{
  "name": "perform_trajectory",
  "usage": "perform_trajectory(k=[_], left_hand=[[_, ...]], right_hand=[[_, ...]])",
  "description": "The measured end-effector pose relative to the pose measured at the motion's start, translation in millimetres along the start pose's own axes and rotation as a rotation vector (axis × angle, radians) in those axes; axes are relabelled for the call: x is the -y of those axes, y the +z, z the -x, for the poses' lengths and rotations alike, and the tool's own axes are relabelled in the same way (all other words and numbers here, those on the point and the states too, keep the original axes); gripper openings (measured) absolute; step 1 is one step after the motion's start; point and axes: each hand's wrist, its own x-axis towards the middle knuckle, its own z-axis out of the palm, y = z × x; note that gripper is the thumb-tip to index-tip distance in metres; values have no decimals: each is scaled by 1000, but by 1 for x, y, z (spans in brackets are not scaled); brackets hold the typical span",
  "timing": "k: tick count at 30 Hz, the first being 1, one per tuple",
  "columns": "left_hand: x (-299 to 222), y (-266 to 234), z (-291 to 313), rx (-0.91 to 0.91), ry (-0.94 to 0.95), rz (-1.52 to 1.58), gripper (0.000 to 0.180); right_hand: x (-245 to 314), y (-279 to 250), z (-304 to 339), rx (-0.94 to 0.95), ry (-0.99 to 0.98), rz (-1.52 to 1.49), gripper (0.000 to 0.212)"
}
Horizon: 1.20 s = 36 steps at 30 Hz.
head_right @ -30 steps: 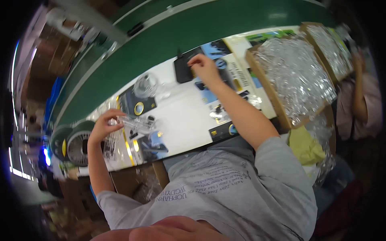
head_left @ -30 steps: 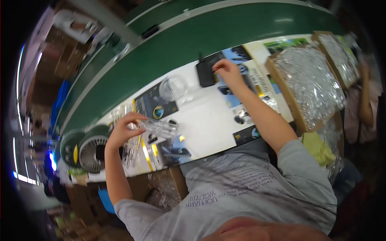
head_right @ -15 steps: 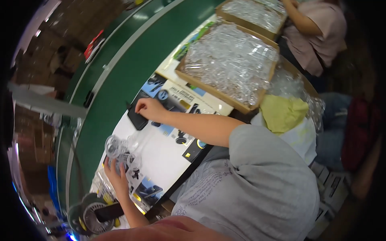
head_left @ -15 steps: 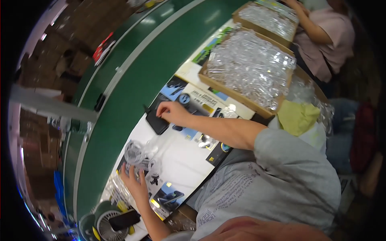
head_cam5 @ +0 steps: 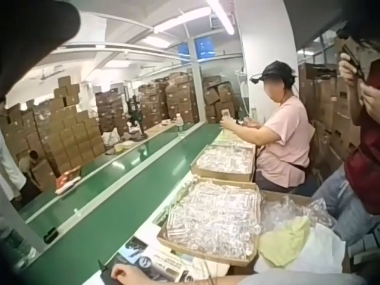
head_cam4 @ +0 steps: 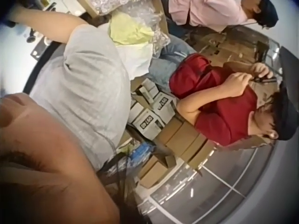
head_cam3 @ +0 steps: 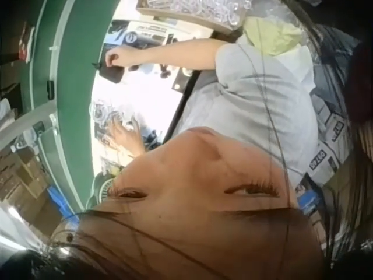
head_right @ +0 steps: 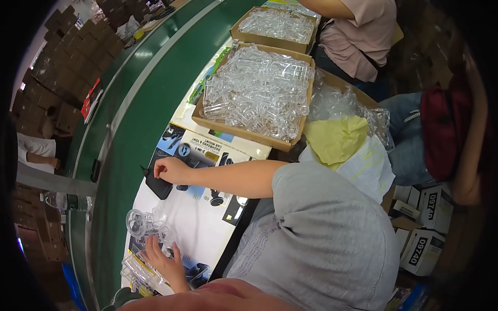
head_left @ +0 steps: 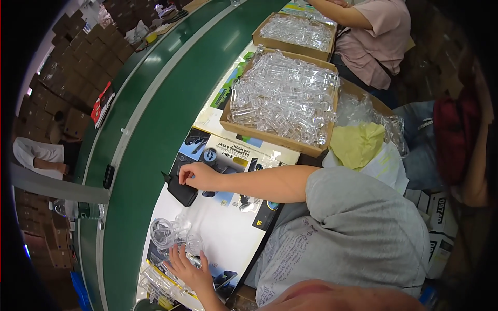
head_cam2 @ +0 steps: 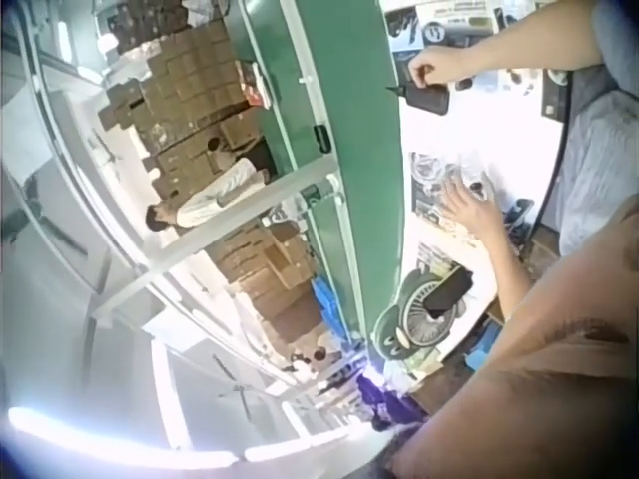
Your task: Assembling small plastic components by applying liquid from a squeeze bottle and joining parts together.
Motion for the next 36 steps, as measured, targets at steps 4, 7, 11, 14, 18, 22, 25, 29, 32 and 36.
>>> perform_trajectory(k=[4,7,11,14,18,22,25,29,32,36], left_hand=[[0,5,0,-38,3,-63,41],[12,4,5,-27,-4,-97,38],[23,4,14,-46,-20,-158,36],[27,4,17,-42,-38,-165,35],[25,1,12,-40,-52,-226,37],[-2,-22,6,-200,18,-209,33],[10,-25,12,-324,210,-14,29],[-9,-11,5,-319,517,365,27],[-49,-4,-18,-294,753,390,22],[-65,27,-32,-260,851,538,21]], right_hand=[[-2,-1,0,19,-12,2,11],[-6,-1,0,1,-31,0,12],[-7,1,-1,-19,-68,16,12],[-5,1,0,-1,-58,18,12],[-6,-3,-1,-35,-73,-12,12],[15,-7,3,12,13,-10,10],[9,-14,-1,-69,-43,50,10],[1,-15,-8,-108,-99,56,11],[2,-14,-6,-102,-99,43,12],[0,-17,-9,-154,-102,60,12]])
